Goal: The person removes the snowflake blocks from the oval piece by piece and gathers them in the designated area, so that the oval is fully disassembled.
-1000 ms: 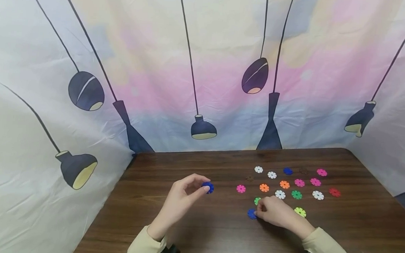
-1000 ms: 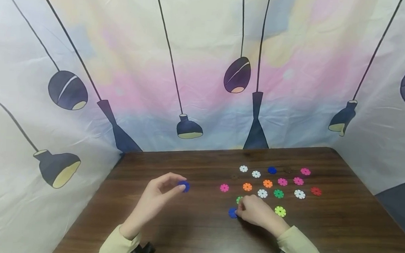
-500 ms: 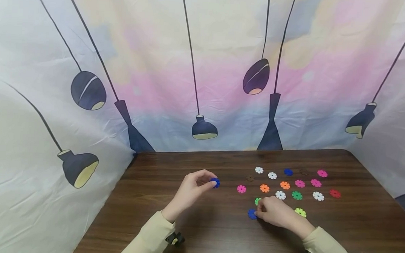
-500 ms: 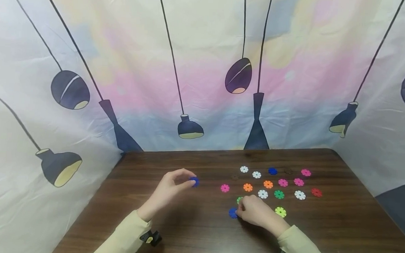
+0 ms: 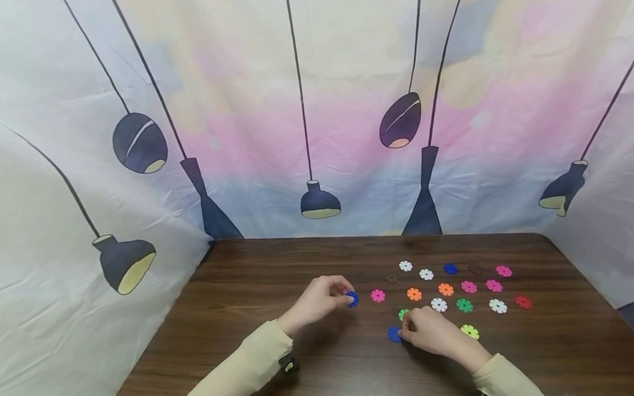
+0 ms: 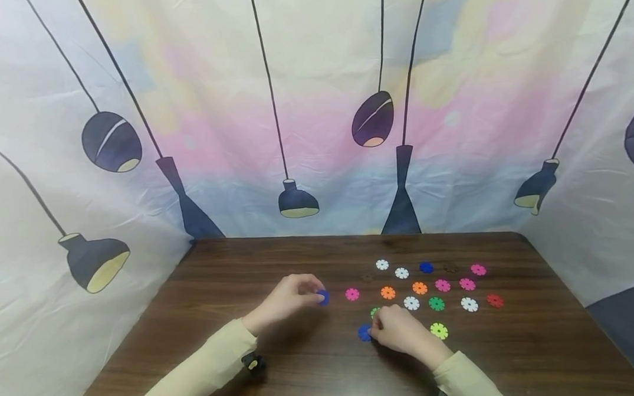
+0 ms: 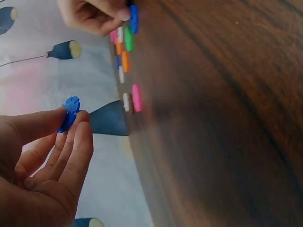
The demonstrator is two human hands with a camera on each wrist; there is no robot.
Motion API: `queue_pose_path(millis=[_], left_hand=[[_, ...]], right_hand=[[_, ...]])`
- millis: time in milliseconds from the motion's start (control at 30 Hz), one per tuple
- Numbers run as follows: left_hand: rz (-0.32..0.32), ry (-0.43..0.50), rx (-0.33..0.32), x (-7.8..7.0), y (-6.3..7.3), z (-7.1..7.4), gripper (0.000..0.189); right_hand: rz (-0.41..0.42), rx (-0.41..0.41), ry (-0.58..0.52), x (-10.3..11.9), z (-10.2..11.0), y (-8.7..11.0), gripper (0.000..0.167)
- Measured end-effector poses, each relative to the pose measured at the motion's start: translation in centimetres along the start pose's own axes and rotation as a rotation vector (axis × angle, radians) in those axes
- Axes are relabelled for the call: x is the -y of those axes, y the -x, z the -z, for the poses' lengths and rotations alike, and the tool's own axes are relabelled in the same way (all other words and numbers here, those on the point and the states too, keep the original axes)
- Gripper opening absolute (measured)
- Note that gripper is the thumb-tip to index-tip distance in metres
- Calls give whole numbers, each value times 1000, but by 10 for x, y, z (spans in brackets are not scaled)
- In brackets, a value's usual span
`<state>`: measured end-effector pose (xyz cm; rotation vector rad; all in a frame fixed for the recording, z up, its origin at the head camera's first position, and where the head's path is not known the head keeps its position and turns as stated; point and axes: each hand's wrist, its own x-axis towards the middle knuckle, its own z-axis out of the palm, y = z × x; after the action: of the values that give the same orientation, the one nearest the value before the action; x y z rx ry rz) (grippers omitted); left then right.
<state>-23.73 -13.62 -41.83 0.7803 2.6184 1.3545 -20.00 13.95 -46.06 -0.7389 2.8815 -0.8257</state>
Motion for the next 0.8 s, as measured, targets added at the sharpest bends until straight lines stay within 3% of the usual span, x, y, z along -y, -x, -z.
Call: queue_pose_path(millis=[300,800], left_hand=[[20,-39,85,10,-14,-18,5],[29,-172,150,16,-24,-31,5]], right_hand=[[-5,-9,-2,-1,0,0,24],[-19,-2,-10,-2,-2,0,25]])
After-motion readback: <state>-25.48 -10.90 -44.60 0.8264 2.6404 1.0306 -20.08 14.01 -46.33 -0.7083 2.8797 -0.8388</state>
